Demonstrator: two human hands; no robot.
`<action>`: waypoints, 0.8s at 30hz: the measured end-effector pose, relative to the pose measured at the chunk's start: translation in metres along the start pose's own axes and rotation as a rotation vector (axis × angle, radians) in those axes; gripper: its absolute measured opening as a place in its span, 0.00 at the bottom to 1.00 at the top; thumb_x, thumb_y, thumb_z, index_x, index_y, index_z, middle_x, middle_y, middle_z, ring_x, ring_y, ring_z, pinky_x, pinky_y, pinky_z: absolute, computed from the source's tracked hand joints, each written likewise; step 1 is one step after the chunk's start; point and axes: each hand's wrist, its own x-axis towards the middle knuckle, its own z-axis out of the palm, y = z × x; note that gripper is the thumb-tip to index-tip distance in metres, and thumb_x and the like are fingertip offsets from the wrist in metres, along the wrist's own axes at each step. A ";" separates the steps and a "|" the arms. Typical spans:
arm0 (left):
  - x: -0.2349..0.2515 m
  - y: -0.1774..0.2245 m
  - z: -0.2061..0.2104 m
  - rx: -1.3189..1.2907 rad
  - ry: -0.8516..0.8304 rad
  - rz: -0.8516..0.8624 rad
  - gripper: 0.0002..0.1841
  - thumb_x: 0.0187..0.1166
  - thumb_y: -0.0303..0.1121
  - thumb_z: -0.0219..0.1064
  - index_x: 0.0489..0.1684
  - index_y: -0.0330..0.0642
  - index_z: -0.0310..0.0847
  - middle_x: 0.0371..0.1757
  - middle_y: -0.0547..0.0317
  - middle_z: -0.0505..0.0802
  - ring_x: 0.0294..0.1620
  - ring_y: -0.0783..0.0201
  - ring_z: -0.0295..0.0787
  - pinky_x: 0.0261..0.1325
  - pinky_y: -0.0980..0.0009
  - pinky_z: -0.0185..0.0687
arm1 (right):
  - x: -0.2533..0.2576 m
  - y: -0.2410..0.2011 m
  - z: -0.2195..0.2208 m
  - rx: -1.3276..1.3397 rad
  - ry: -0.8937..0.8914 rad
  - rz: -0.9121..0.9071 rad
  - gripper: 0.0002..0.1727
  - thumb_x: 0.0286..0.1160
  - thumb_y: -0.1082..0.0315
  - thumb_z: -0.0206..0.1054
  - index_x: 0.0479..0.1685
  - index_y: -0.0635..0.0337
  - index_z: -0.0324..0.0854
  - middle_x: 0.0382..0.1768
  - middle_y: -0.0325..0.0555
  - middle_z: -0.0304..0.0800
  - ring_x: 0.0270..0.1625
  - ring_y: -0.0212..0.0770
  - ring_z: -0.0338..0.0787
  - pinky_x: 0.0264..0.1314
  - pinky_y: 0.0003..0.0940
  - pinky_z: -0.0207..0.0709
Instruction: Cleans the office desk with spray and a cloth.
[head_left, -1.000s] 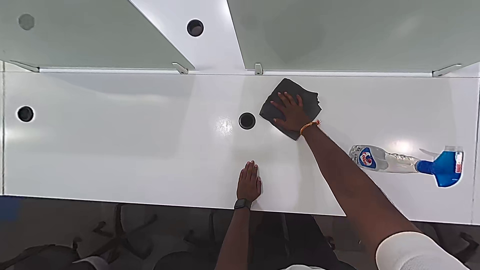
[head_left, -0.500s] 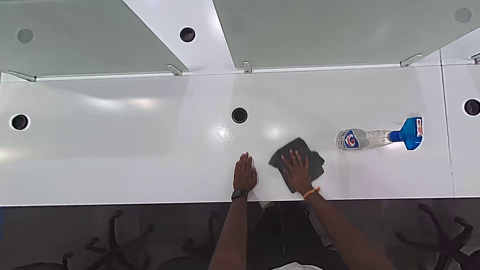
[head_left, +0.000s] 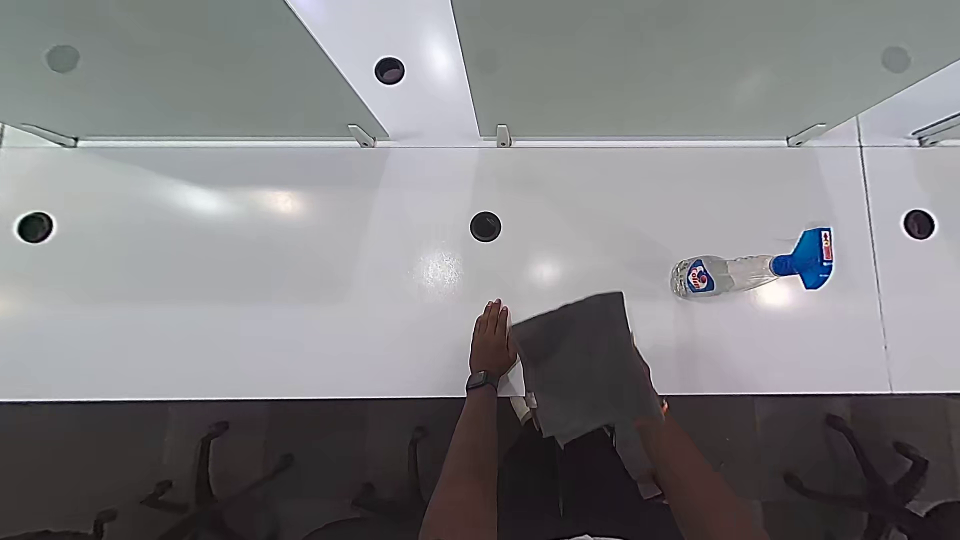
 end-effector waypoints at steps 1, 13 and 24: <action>0.000 0.001 -0.001 -0.015 0.002 0.007 0.31 0.79 0.40 0.50 0.82 0.37 0.72 0.88 0.44 0.72 0.91 0.44 0.62 0.90 0.47 0.55 | 0.024 0.000 -0.006 -0.023 -0.044 -0.018 0.36 0.95 0.47 0.24 0.79 0.60 0.70 0.66 0.46 0.89 0.66 0.29 0.88 0.70 0.31 0.83; -0.002 -0.001 0.006 -0.003 0.043 0.025 0.30 0.82 0.40 0.48 0.83 0.37 0.71 0.88 0.45 0.73 0.90 0.47 0.63 0.89 0.49 0.59 | 0.084 0.031 -0.005 -1.349 -0.040 -0.977 0.32 0.81 0.42 0.51 0.77 0.48 0.79 0.82 0.60 0.74 0.88 0.64 0.65 0.86 0.74 0.49; 0.002 0.001 0.004 0.025 0.076 0.030 0.29 0.80 0.38 0.51 0.80 0.36 0.74 0.87 0.47 0.75 0.89 0.50 0.65 0.86 0.52 0.64 | 0.191 0.068 0.085 -1.762 -0.187 -0.795 0.35 0.82 0.51 0.43 0.93 0.36 0.60 0.95 0.48 0.51 0.96 0.60 0.45 0.88 0.77 0.34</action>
